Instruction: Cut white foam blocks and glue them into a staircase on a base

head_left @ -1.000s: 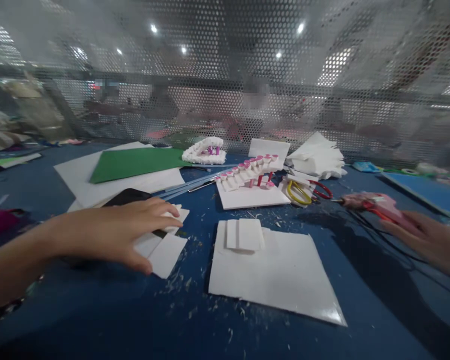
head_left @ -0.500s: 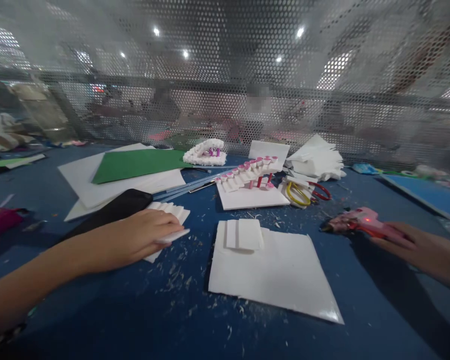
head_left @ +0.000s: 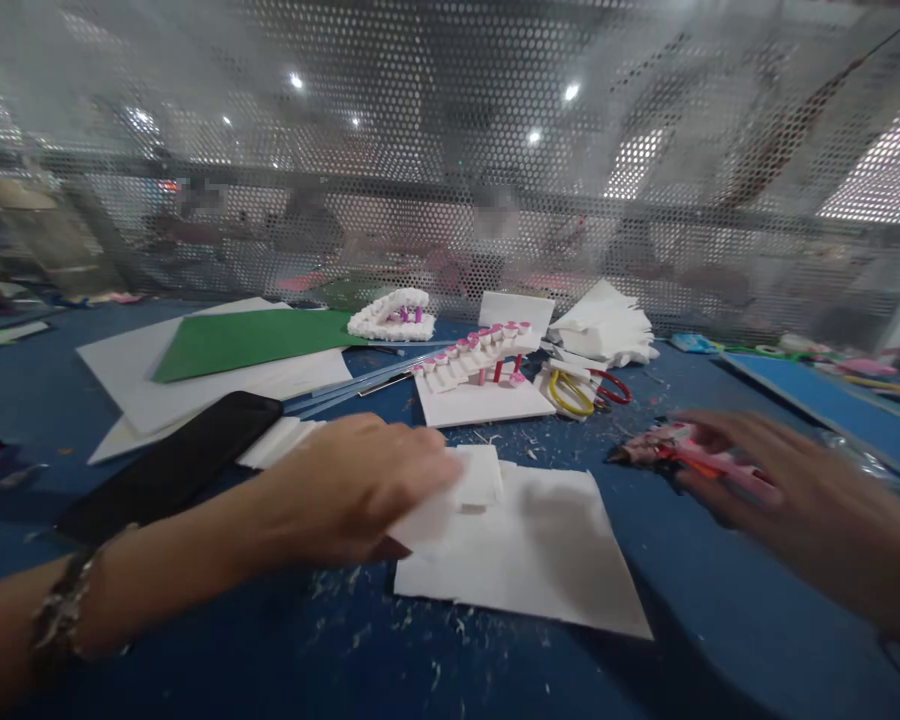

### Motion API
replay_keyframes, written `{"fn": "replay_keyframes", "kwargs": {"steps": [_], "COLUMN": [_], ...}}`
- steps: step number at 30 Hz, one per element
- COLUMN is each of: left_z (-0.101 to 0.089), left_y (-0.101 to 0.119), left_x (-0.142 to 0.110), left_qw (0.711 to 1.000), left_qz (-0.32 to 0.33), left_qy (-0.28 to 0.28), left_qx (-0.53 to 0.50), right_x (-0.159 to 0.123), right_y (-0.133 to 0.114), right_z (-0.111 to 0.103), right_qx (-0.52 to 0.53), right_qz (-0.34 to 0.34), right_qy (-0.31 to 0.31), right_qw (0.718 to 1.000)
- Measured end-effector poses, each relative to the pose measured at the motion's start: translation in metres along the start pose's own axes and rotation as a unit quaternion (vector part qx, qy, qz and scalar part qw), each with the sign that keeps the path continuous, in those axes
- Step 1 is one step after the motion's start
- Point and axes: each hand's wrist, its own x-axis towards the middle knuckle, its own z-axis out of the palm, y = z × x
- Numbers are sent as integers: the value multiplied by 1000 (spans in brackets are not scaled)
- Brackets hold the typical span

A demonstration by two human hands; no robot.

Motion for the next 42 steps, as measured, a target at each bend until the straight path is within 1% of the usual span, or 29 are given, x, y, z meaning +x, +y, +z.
{"fn": "replay_keyframes", "kwargs": {"steps": [1, 2, 3, 4, 5, 6, 8, 12, 17, 20, 22, 23, 24, 26, 28, 30, 33, 36, 39, 42], "left_z": [2, 4, 6, 9, 11, 14, 19, 27, 28, 19, 9, 5, 1, -5, -7, -8, -9, -7, 3, 19], "left_y": [8, 17, 25, 33, 39, 45, 52, 57, 61, 57, 47, 40, 32, 18, 9, 6, 8, 6, -4, -12], "left_x": [8, 15, 22, 28, 34, 38, 43, 43, 43, 45, 46, 46, 47, 47, 48, 49, 49, 49, 50, 51], "left_qw": [999, 997, 996, 996, 996, 997, 998, 998, 997, 996, 990, 984, 979, 971, 968, 968, 969, 971, 973, 966], "left_qz": [24, 48, 61, 59, 60, 57, 38, -20, -46, -64, -70, -79, -98, -126, -135, -123, -97, -112, -130, -138], "left_qy": [-16, -3, 3, 11, 14, 5, 7, 8, -17, -60, -101, -111, -112, -85, -55, -41, -36, -40, -90, -152], "left_qx": [35, 53, 59, 60, 59, 51, 47, 58, 56, 0, -72, -110, -140, -182, -203, -215, -226, -210, -167, -158], "right_x": [-1, -2, -3, -4, -4, -4, -4, -4, -3, 4, 10, 13, 16, 21, 25, 29, 36, 44, 52, 57], "right_y": [-19, -37, -54, -68, -78, -85, -90, -86, -86, -82, -76, -72, -69, -65, -64, -65, -64, -56, -47, -42], "right_z": [-3, -5, -5, -4, -3, 0, 5, 13, 15, 13, 12, 12, 12, 11, 11, 11, 12, 19, 33, 46], "right_qx": [38, 77, 111, 138, 158, 177, 203, 222, 260, 268, 269, 271, 276, 284, 282, 269, 240, 222, 238, 269], "right_qz": [-62, -107, -137, -175, -199, -200, -183, -150, -161, -159, -148, -139, -130, -122, -131, -162, -213, -230, -230, -236], "right_qy": [8, 18, 17, 7, 12, 13, -9, -56, -64, -80, -92, -98, -104, -118, -129, -125, -115, -134, -144, -161], "right_qw": [997, 991, 984, 975, 967, 963, 962, 962, 950, 947, 947, 947, 947, 944, 942, 941, 940, 938, 933, 920]}}
